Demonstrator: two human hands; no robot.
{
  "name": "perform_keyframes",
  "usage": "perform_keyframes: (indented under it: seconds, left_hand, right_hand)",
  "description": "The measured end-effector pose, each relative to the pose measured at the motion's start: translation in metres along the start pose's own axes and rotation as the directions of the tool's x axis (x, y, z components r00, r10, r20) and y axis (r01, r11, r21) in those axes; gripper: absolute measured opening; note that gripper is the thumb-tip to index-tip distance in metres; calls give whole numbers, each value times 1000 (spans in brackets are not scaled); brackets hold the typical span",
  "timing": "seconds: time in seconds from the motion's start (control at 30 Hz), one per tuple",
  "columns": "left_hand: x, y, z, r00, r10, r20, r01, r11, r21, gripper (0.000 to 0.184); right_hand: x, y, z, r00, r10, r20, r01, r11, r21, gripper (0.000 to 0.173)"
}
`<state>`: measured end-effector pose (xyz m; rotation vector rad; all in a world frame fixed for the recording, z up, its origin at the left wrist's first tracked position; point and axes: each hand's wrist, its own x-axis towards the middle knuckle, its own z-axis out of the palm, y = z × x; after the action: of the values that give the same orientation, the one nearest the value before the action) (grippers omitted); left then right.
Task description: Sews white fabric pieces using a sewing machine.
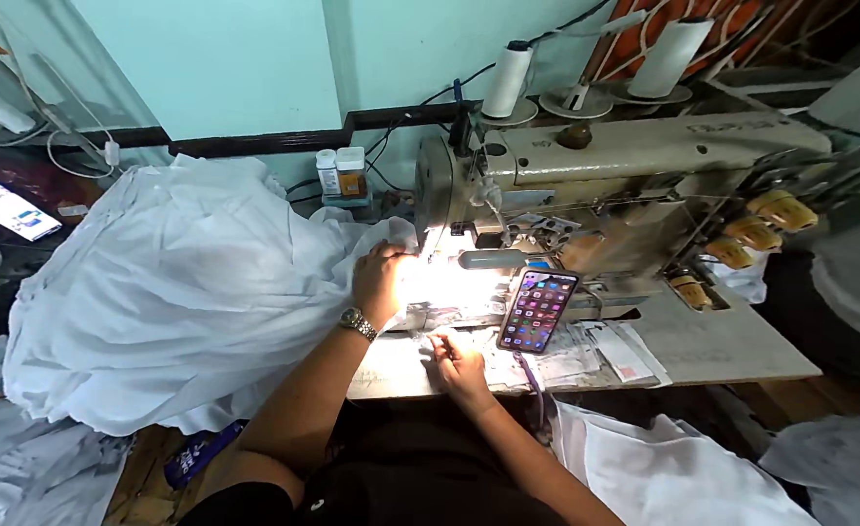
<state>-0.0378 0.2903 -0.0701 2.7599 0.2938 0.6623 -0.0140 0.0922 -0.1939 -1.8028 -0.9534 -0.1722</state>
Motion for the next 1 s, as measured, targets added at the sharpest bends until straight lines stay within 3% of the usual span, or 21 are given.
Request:
perform_keyframes:
  seconds: [0.13,0.27,0.37,0.5,0.63,0.73,0.83,0.9,1.0]
  left_hand:
    - [8,-3,1,991,131,-3,-131,991,1,21]
    - [14,-2,-3,972,231,48,-234,969,79,20]
    - [31,-13,-10,945,324,46,-325,945,34,10]
    - [76,-25,-21,974,161,161,-163,987,-1,19]
    - [101,-91,-19,996,-89,32,84,988,132,28]
    - [60,-80,-49,971,-226,-83,229,973,27,38]
    - [-18,-53,-60,960,-248,-134,231,964,-129,34]
    - [-69,-47,-46,970,-241,-42,220,936,-276,25]
    - [-124,-44,-25,989,-122,78,144,881,-450,23]
  right_hand:
    - [3,-2,-1,998,31,46,-31,999,7,27]
    - [1,-3,-3,992,83,100,-84,996,8,27]
    - [0,0,-4,981,113,156,-120,992,34,28]
    - [3,0,-5,981,91,171,-100,994,41,29]
    - [5,-3,-5,984,85,157,-97,993,71,25]
    - [6,-5,-4,985,93,146,-109,989,105,32]
    - [7,-6,-3,989,65,133,-76,994,73,43]
    - [7,-4,-1,994,20,110,-24,999,40,40]
    - [6,-4,2,999,-47,23,48,998,-43,35]
